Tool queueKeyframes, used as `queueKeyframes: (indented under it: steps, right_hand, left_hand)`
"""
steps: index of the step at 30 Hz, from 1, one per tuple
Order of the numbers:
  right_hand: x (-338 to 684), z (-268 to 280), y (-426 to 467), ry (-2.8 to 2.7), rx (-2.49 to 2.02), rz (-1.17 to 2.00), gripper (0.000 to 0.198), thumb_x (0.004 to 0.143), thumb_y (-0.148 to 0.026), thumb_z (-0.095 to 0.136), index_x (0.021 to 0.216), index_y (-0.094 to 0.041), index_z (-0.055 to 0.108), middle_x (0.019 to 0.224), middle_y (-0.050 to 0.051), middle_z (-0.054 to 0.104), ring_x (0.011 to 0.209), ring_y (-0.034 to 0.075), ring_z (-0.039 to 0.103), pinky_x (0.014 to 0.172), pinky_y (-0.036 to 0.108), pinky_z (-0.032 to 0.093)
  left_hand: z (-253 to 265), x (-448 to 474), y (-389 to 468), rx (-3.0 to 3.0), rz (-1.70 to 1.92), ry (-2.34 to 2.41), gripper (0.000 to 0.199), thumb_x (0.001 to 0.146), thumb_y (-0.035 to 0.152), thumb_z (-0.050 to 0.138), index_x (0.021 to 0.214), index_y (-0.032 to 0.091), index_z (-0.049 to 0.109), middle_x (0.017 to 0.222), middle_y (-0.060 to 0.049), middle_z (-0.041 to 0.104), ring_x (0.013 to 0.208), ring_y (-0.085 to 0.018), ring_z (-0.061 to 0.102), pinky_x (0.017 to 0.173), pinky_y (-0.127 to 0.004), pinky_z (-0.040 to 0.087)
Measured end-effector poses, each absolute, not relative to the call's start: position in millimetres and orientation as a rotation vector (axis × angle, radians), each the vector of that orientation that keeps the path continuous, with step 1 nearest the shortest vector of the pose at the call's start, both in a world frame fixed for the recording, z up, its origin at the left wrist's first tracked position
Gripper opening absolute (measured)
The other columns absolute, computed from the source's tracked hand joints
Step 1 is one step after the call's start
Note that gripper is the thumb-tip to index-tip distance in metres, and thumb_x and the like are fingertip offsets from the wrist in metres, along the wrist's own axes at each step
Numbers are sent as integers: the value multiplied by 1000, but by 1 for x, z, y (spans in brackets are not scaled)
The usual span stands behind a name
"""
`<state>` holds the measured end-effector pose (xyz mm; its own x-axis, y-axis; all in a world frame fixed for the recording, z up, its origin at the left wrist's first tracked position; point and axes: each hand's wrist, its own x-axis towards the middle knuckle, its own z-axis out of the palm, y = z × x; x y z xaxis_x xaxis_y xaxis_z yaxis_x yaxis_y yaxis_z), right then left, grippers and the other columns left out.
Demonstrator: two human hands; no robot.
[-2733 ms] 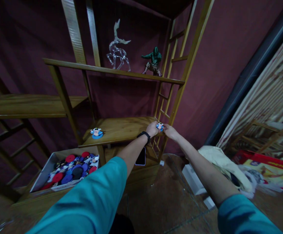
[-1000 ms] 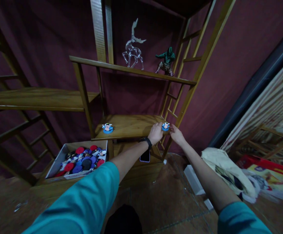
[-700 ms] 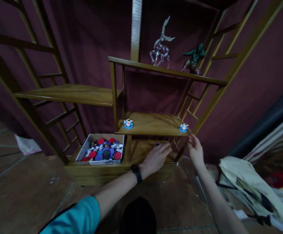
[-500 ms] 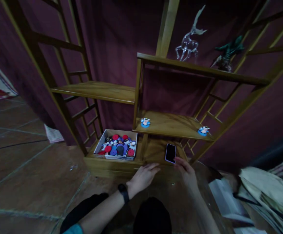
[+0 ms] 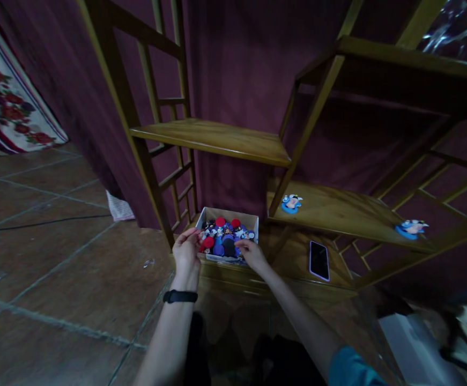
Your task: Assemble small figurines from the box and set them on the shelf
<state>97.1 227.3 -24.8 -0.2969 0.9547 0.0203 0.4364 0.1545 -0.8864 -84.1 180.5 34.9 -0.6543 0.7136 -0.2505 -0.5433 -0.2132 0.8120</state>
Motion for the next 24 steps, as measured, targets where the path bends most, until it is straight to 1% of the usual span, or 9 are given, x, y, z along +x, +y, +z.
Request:
queueKeyframes:
  steps: [2, 5, 8, 11, 14, 16, 19, 21, 24]
  right_hand:
    - [76, -28, 247, -1991, -1389, 924, 32, 80, -8, 40, 96, -22, 65, 103, 1, 67, 99, 14, 60, 91, 28, 44]
    - [49, -29, 271, -2199, -1513, 667, 33, 81, -8, 42, 101, -21, 64, 110, 4, 63, 104, 16, 56, 93, 26, 40]
    - [26, -30, 286, -2318, -1610, 461, 29, 84, -14, 44, 104, -19, 64, 112, 9, 59, 109, 20, 51, 95, 30, 37]
    - [7, -38, 293, -2375, -1674, 349, 26, 85, -23, 47, 103, -16, 64, 115, 14, 55, 115, 26, 42, 97, 37, 33]
    - [-3, -48, 295, -2358, -1743, 295, 30, 82, -33, 53, 103, -14, 64, 119, 17, 52, 116, 31, 38, 97, 43, 31]
    - [-4, -54, 294, -2338, -1769, 271, 32, 81, -35, 55, 105, -16, 63, 121, 17, 50, 115, 31, 38, 97, 44, 31]
    - [5, -57, 295, -2361, -1747, 317, 27, 81, -30, 55, 104, -20, 64, 121, 12, 50, 113, 27, 41, 95, 38, 33]
    - [15, -55, 296, -2403, -1707, 396, 24, 81, -28, 53, 101, -22, 65, 118, 9, 51, 110, 24, 46, 93, 33, 35]
    - [34, -53, 298, -2417, -1661, 532, 28, 80, -28, 54, 106, -23, 64, 115, 7, 53, 102, 20, 53, 87, 28, 39]
  left_hand:
    - [36, -96, 180, 108, 1931, 1179, 17, 67, 1, 56, 78, 12, 59, 71, -3, 63, 56, -9, 60, 49, -17, 46]
    - [38, -101, 182, 39, 1903, 1165, 20, 69, -2, 51, 80, 12, 59, 71, -4, 63, 56, -8, 60, 47, -16, 46]
    - [40, -102, 188, 22, 1907, 1166, 22, 70, -4, 49, 81, 12, 58, 71, -3, 63, 56, -7, 59, 47, -14, 46]
    - [41, -105, 192, -2, 1901, 1166, 24, 70, -5, 47, 84, 12, 58, 73, -3, 63, 57, -7, 59, 47, -14, 46]
    - [40, -112, 195, -34, 1904, 1145, 25, 71, -4, 48, 86, 12, 58, 74, -3, 63, 58, -7, 60, 47, -13, 45]
    - [39, -117, 195, -45, 1908, 1118, 25, 71, -4, 49, 87, 13, 58, 75, -3, 63, 58, -6, 60, 48, -13, 46]
    - [38, -124, 196, -59, 1917, 1078, 24, 71, -3, 50, 86, 13, 57, 76, -3, 63, 59, -6, 60, 49, -13, 46]
    - [39, -126, 196, -66, 1930, 1052, 24, 71, -4, 49, 86, 13, 57, 76, -3, 63, 58, -6, 60, 50, -13, 46]
    - [42, -128, 195, -80, 1945, 1023, 24, 72, -5, 47, 86, 12, 57, 75, -3, 62, 58, -5, 59, 50, -13, 45]
